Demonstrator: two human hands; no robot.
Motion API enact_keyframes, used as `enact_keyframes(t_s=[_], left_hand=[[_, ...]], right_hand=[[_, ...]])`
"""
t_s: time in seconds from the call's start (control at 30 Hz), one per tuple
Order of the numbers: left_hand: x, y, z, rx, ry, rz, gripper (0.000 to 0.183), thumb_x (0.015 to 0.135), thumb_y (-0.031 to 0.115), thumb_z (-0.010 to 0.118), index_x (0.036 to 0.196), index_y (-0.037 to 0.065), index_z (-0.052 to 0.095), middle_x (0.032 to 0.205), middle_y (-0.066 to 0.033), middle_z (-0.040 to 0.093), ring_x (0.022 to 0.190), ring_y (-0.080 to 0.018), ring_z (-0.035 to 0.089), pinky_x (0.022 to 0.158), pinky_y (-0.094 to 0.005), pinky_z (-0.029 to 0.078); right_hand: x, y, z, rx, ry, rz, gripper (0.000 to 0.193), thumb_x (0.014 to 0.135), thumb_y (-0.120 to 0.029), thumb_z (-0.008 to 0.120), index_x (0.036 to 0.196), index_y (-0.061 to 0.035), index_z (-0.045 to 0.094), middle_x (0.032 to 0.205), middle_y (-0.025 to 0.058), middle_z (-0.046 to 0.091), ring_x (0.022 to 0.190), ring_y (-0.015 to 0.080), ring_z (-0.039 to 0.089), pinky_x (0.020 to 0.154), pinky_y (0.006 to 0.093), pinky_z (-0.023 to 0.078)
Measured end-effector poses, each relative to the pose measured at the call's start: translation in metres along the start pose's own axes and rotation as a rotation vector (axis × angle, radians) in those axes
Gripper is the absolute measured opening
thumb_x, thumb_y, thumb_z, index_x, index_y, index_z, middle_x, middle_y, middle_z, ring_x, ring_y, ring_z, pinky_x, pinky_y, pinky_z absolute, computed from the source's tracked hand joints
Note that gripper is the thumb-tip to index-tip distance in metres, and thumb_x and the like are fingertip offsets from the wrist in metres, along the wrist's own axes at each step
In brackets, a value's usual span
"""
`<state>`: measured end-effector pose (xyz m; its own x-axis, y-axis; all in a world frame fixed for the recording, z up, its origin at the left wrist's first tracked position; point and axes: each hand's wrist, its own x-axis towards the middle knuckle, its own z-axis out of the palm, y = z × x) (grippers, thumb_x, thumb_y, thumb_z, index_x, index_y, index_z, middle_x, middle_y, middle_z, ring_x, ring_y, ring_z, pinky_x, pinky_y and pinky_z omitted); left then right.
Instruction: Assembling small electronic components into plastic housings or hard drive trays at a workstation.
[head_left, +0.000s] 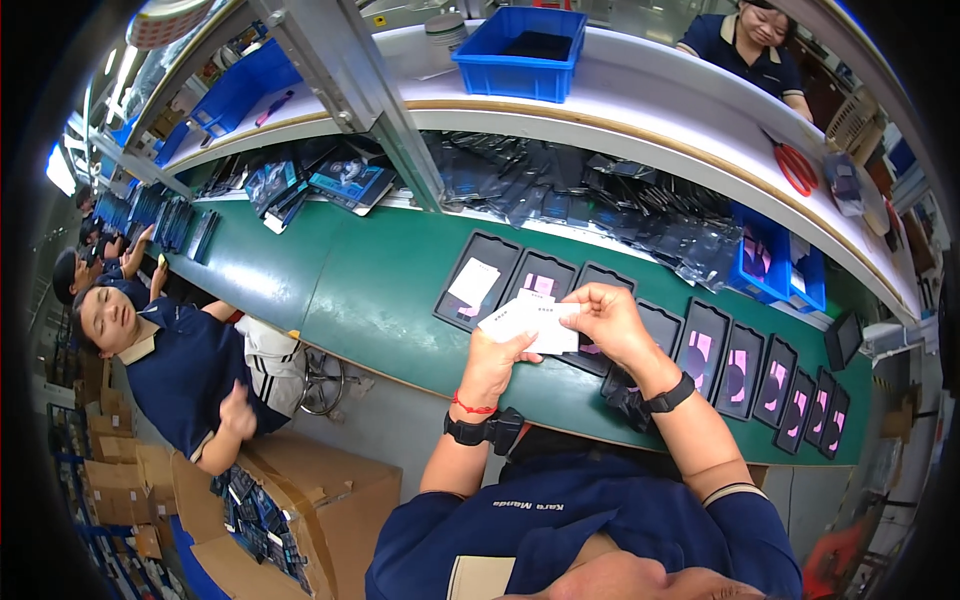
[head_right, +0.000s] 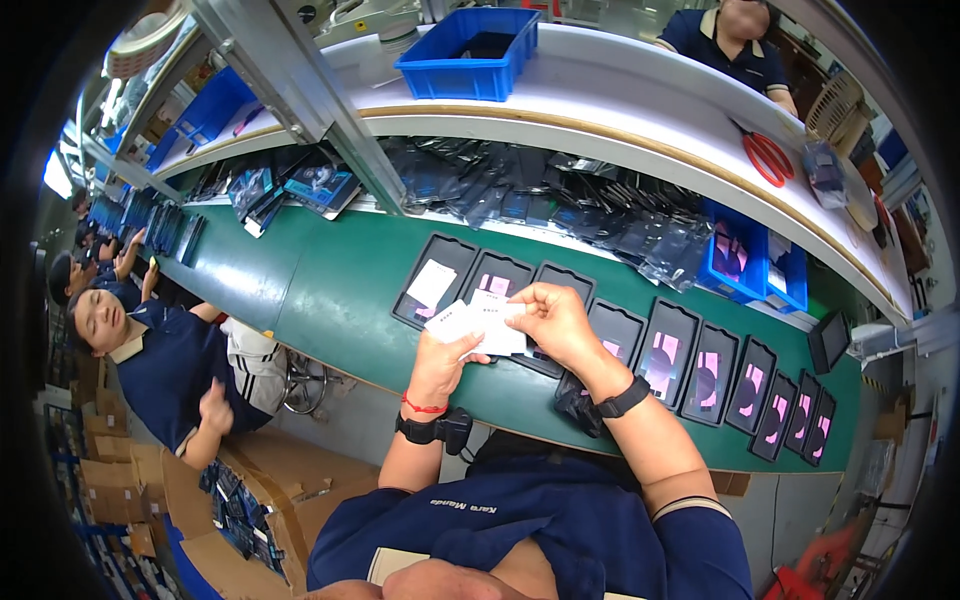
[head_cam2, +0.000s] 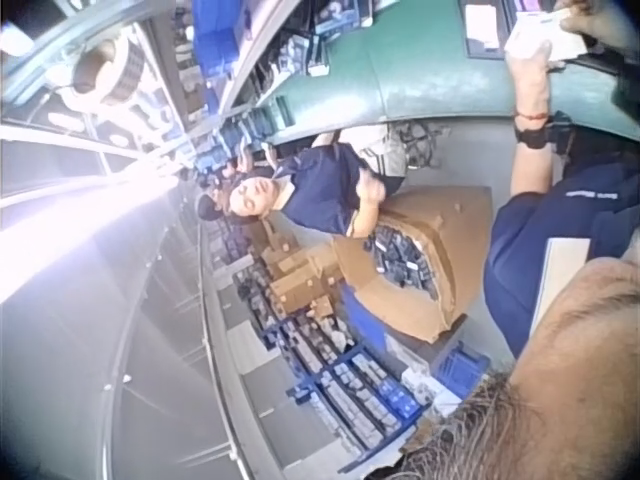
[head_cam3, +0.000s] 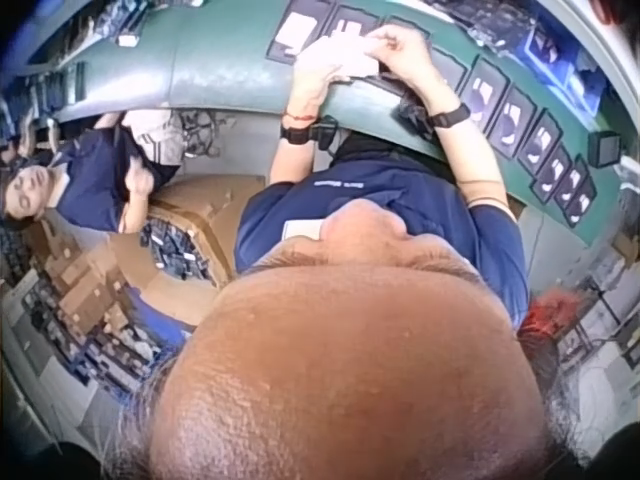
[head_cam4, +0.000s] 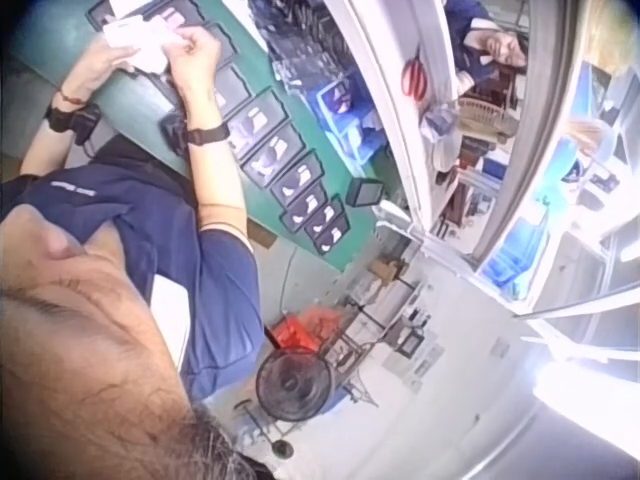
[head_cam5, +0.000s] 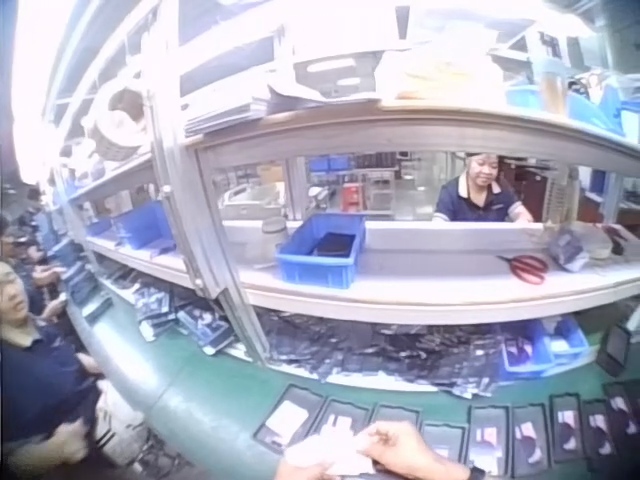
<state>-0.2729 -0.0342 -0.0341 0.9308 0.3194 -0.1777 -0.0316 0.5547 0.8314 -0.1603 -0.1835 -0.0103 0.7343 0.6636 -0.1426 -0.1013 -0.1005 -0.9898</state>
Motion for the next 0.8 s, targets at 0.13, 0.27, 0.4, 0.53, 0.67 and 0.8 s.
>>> enact_keyframes(t_s=[0.13, 0.27, 0.4, 0.53, 0.67, 0.8], left_hand=[[-0.003, 0.003, 0.000, 0.028, -0.002, 0.050, 0.028, 0.079, -0.005, 0.061, 0.106, -0.004, 0.056, 0.094, -0.0130, 0.064, 0.076, -0.0196, 0.065, 0.053, -0.0259, 0.055], [0.000, 0.004, 0.005, 0.075, 0.085, 0.031, 0.027, 0.080, -0.004, 0.060, 0.107, -0.004, 0.056, 0.094, -0.0102, 0.064, 0.076, -0.0161, 0.064, 0.051, -0.0248, 0.054], [0.002, -0.015, 0.027, 0.125, -0.048, -0.015, 0.028, 0.081, -0.003, 0.061, 0.108, -0.004, 0.056, 0.097, -0.0117, 0.063, 0.076, -0.0173, 0.064, 0.053, -0.0253, 0.055], [0.006, -0.029, 0.046, 0.078, -0.154, -0.127, 0.032, 0.082, -0.001, 0.060, 0.114, -0.005, 0.052, 0.103, -0.0152, 0.061, 0.086, -0.0209, 0.063, 0.061, -0.0289, 0.057], [0.010, -0.032, 0.051, -0.058, -0.192, -0.153, 0.038, 0.085, -0.001, 0.055, 0.121, -0.005, 0.045, 0.108, -0.0174, 0.059, 0.103, -0.0264, 0.059, 0.075, -0.0342, 0.056], [0.007, -0.038, 0.071, 0.102, -0.193, -0.165, 0.034, 0.084, -0.003, 0.055, 0.117, -0.006, 0.048, 0.109, -0.0167, 0.058, 0.099, -0.0249, 0.060, 0.075, -0.0337, 0.056]], right_hand=[[-0.018, -0.007, -0.020, -0.089, 0.238, 0.116, 0.011, 0.076, 0.002, 0.067, 0.085, 0.0024, 0.061, 0.077, 0.0083, 0.066, 0.066, 0.0108, 0.062, 0.062, 0.0232, 0.051], [-0.025, 0.016, -0.028, -0.912, 0.386, -0.343, 0.027, 0.075, -0.009, 0.069, 0.098, 0.0043, 0.061, 0.086, 0.0114, 0.066, 0.066, 0.0087, 0.061, 0.056, 0.0242, 0.048], [-0.041, -0.001, -0.023, -0.332, 0.254, -0.123, 0.029, 0.077, -0.007, 0.066, 0.103, 0.0045, 0.060, 0.095, 0.0127, 0.065, 0.070, 0.0100, 0.061, 0.065, 0.0239, 0.048], [-0.053, 0.010, -0.042, -0.018, 0.237, -0.114, 0.016, 0.079, 0.004, 0.061, 0.094, 0.0043, 0.062, 0.086, 0.0105, 0.066, 0.070, 0.0102, 0.062, 0.062, 0.0220, 0.050], [-0.082, 0.011, -0.068, -0.208, 0.385, 0.223, 0.017, 0.074, -0.002, 0.069, 0.090, 0.0032, 0.063, 0.075, 0.0095, 0.066, 0.060, 0.0112, 0.061, 0.055, 0.0238, 0.049], [-0.092, 0.025, -0.070, -0.664, 0.389, 0.093, 0.028, 0.069, -0.010, 0.074, 0.091, 0.0031, 0.063, 0.071, 0.0096, 0.065, 0.057, 0.0120, 0.060, 0.052, 0.0259, 0.047]])
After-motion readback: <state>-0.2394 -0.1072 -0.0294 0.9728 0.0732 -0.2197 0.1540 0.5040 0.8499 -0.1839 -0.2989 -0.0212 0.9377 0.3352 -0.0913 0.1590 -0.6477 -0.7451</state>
